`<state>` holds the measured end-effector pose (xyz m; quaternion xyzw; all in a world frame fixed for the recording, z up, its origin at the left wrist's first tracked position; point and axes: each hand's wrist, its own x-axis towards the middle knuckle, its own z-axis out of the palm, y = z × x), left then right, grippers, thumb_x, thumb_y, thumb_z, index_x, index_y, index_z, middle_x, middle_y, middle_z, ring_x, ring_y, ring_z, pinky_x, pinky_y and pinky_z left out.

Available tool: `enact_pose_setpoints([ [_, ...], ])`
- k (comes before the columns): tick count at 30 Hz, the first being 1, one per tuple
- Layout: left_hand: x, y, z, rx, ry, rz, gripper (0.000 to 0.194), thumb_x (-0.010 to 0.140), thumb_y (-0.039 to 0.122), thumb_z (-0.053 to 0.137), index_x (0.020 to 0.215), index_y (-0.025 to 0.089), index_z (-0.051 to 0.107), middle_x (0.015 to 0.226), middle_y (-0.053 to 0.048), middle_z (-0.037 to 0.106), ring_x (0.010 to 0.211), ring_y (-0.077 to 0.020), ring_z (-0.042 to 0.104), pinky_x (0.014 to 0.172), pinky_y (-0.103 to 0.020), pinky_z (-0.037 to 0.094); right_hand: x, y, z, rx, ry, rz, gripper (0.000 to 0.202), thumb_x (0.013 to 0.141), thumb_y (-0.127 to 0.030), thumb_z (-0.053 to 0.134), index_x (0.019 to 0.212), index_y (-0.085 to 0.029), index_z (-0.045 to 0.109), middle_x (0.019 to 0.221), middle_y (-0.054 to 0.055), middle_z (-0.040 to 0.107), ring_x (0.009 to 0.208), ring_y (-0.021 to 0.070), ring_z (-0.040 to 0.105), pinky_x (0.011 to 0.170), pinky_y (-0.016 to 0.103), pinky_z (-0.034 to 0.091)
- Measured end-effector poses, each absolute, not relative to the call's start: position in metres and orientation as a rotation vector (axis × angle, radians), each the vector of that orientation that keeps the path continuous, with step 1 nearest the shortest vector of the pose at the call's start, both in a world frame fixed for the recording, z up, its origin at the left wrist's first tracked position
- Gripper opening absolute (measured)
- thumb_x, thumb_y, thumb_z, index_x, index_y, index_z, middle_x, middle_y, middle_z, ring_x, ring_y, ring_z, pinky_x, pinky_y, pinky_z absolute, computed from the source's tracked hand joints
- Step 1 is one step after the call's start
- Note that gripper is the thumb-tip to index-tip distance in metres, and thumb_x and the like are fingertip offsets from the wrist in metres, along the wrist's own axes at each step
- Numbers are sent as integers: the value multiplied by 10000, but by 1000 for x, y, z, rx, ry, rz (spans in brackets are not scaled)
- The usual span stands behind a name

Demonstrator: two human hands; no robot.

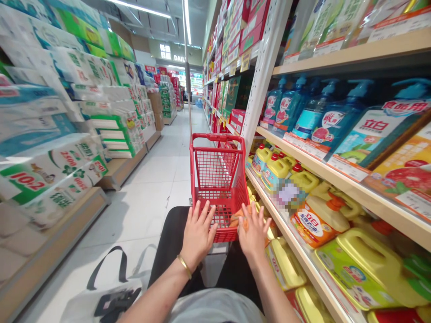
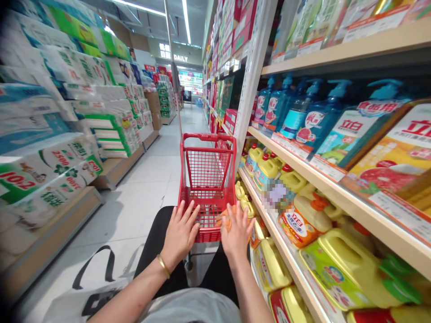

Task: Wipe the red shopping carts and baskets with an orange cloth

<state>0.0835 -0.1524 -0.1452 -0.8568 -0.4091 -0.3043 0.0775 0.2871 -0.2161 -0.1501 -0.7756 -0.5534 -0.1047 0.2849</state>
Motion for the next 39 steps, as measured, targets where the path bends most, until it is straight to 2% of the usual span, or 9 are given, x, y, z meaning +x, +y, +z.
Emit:
enact_pose_setpoints([
  [5,88,-156,-146,-2579,-1222,-920,598,1029,361,496,1609,259,392,1696,-42,333,1614,-352,146,1276,-632,237,287,-217,-152,-2093,-1454,-332,517,1093,-426,353,1596,-326,420,1742,25,202,1622,367,36,1232,740,95],
  [10,83,-153,-147,-2559,-1229,-896,571,1034,364,492,1591,260,427,1694,-41,338,1610,-347,172,1274,-614,258,226,-220,-161,-1882,-1820,-373,577,1057,-324,447,1617,-413,338,1707,-35,309,1622,288,124,1266,676,-36],
  [13,81,-151,-146,-2550,-1227,-894,564,1035,362,490,1586,258,434,1695,-42,337,1609,-344,180,1269,-609,274,239,-219,-157,-1860,-1841,-331,573,1059,-332,449,1618,-404,341,1712,-27,300,1617,263,157,1291,620,4],
  [20,87,-156,-143,-2579,-1196,-936,601,1025,359,501,1608,263,392,1689,-40,349,1612,-348,161,1270,-620,262,309,-211,-151,-1994,-1435,-100,535,1098,-468,301,1593,-310,429,1751,25,174,1627,322,62,1262,672,177],
  [22,88,-157,-144,-2578,-1200,-934,602,1024,362,503,1608,262,394,1693,-44,336,1614,-348,150,1271,-624,258,295,-215,-156,-1971,-1489,-143,526,1096,-445,329,1595,-311,427,1754,16,158,1628,331,27,1266,674,166],
  [24,86,-156,-145,-2574,-1210,-923,591,1025,361,503,1599,256,412,1694,-47,335,1614,-346,148,1273,-620,259,273,-221,-161,-1935,-1611,-209,520,1084,-416,386,1598,-340,417,1741,-4,211,1627,335,20,1271,686,113],
  [28,82,-153,-145,-2559,-1226,-909,565,1028,357,502,1579,249,449,1688,-50,349,1613,-338,158,1274,-603,273,253,-227,-162,-1855,-1813,-231,539,1069,-395,440,1605,-392,384,1688,-32,350,1618,297,154,1294,641,68],
  [35,86,-156,-145,-2574,-1185,-926,581,1023,361,507,1588,247,432,1695,-44,333,1614,-351,148,1273,-624,260,303,-219,-153,-1994,-1452,-172,529,1097,-456,320,1590,-306,436,1745,27,196,1626,328,66,1264,683,149],
  [39,86,-156,-146,-2576,-1198,-910,580,1027,369,498,1591,253,426,1696,-39,328,1611,-353,161,1269,-625,265,267,-227,-159,-1884,-1690,-231,520,1081,-410,407,1596,-338,419,1718,0,275,1624,317,104,1282,661,101],
])
